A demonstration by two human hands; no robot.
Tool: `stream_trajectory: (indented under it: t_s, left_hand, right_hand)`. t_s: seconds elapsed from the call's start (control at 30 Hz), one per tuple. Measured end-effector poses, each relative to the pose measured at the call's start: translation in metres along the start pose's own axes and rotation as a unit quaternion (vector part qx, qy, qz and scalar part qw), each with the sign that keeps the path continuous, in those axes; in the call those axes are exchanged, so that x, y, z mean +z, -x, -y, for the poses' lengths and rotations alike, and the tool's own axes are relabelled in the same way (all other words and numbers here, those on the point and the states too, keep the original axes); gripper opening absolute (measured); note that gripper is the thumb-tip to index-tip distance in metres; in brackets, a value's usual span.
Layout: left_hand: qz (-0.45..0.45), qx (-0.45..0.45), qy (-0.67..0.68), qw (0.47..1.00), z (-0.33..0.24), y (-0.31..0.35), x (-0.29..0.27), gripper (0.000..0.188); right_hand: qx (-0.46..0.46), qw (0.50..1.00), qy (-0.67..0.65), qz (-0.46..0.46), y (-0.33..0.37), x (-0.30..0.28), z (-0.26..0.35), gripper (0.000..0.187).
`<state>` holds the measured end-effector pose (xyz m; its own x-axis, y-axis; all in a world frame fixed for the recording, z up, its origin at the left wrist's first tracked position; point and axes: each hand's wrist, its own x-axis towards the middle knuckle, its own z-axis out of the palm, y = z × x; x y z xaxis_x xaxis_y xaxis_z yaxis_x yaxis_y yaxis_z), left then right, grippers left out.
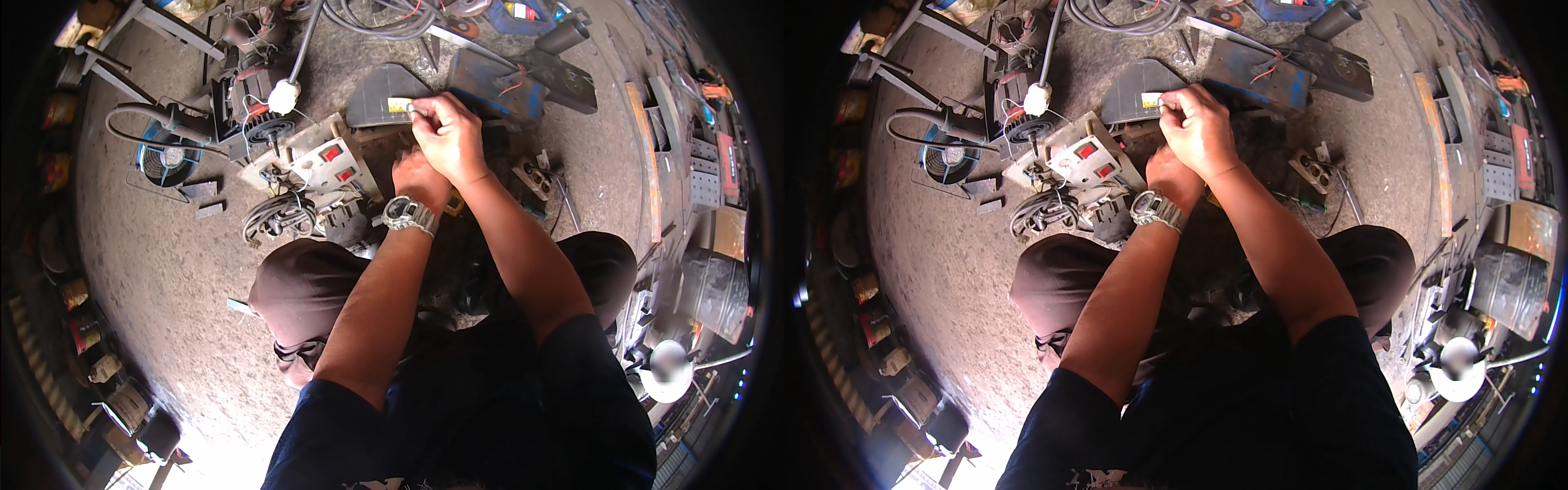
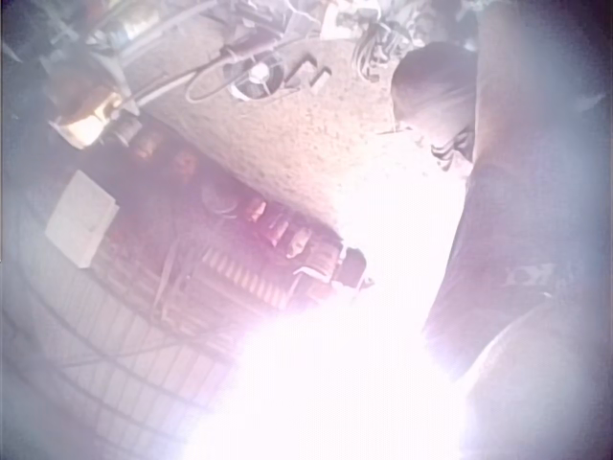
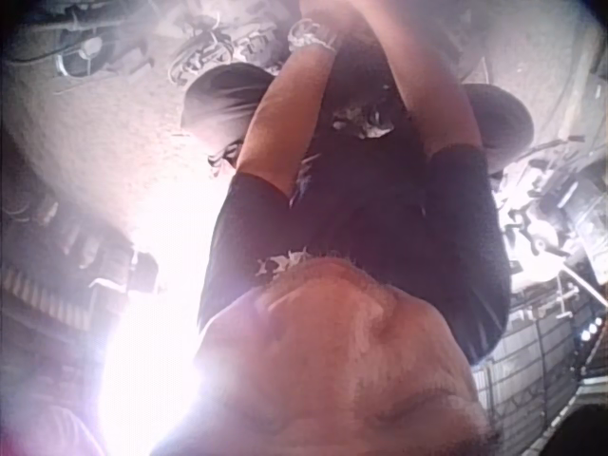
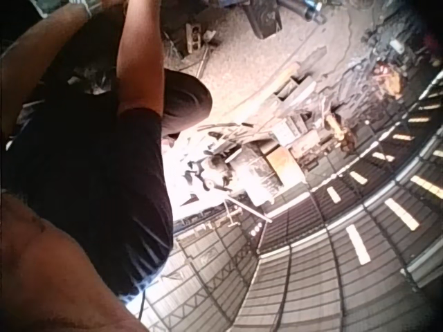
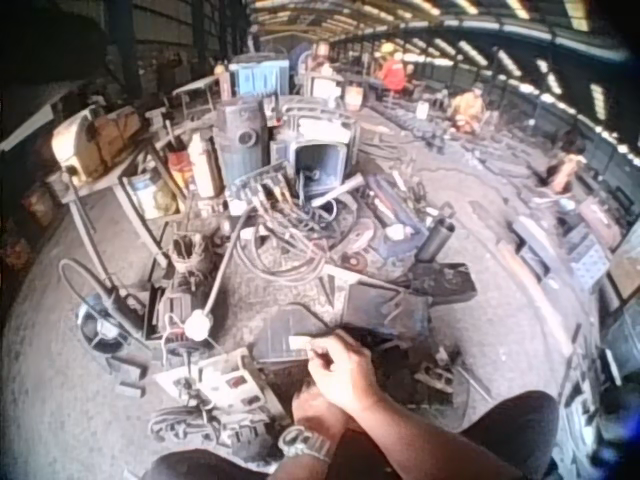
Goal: The person measures a metal piece using a tape measure and a try square. They mark the metal with a pencil and then measure another metal piece.
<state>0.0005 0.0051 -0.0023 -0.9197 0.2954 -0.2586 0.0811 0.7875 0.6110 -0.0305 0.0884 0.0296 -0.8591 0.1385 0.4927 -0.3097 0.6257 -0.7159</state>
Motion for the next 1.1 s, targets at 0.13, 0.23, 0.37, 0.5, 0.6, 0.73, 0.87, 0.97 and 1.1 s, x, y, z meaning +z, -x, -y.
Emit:
stream_trajectory:
  t_s: [0.13, 0.23, 0.37, 0.5, 0.6, 0.73, 0.87, 0.97, 1.1]
  left_hand:
    - [-0.017, 0.007, 0.009, 1.0, 0.001, 0.003, 0.0, 0.039]
    - [-0.008, -0.002, -0.007, 1.0, 0.001, 0.001, -0.001, 0.04]
    - [-0.01, 0.001, -0.012, 1.0, 0.002, 0.0, 0.002, 0.041]
    - [-0.008, -0.003, -0.013, 1.0, -0.001, 0.001, -0.001, 0.042]
    - [0.006, -0.003, -0.021, 1.0, -0.001, 0.0, -0.002, 0.042]
    - [-0.099, 0.034, -0.005, 0.995, 0.001, 0.003, 0.001, 0.032]
    - [-0.024, 0.013, 0.007, 1.0, -0.001, 0.004, -0.002, 0.037]
    - [-0.03, 0.019, 0.007, 0.999, 0.0, 0.004, -0.002, 0.037]
    - [-0.048, 0.023, 0.013, 0.999, 0.003, 0.003, 0.003, 0.037]
  right_hand:
    - [0.004, 1.0, 0.01, -0.01, 0.004, 0.001, 0.0, 0.014]
    - [0.001, 0.999, 0.035, 0.001, 0.001, 0.001, 0.004, 0.013]
    - [-0.002, 0.999, 0.039, 0.011, 0.001, 0.001, 0.002, 0.013]
    - [-0.007, 0.999, 0.045, 0.025, 0.0, 0.0, 0.006, 0.014]
    - [-0.013, 0.997, 0.038, 0.058, -0.007, -0.001, 0.01, 0.014]
    - [-0.009, 0.995, 0.052, 0.089, -0.011, 0.007, 0.007, 0.015]
    - [-0.01, 0.993, 0.071, 0.094, -0.01, 0.01, 0.004, 0.015]
    - [-0.02, 0.992, 0.084, 0.097, -0.01, 0.01, 0.006, 0.014]
    - [-0.03, 0.991, 0.087, 0.097, -0.009, 0.011, 0.007, 0.013]
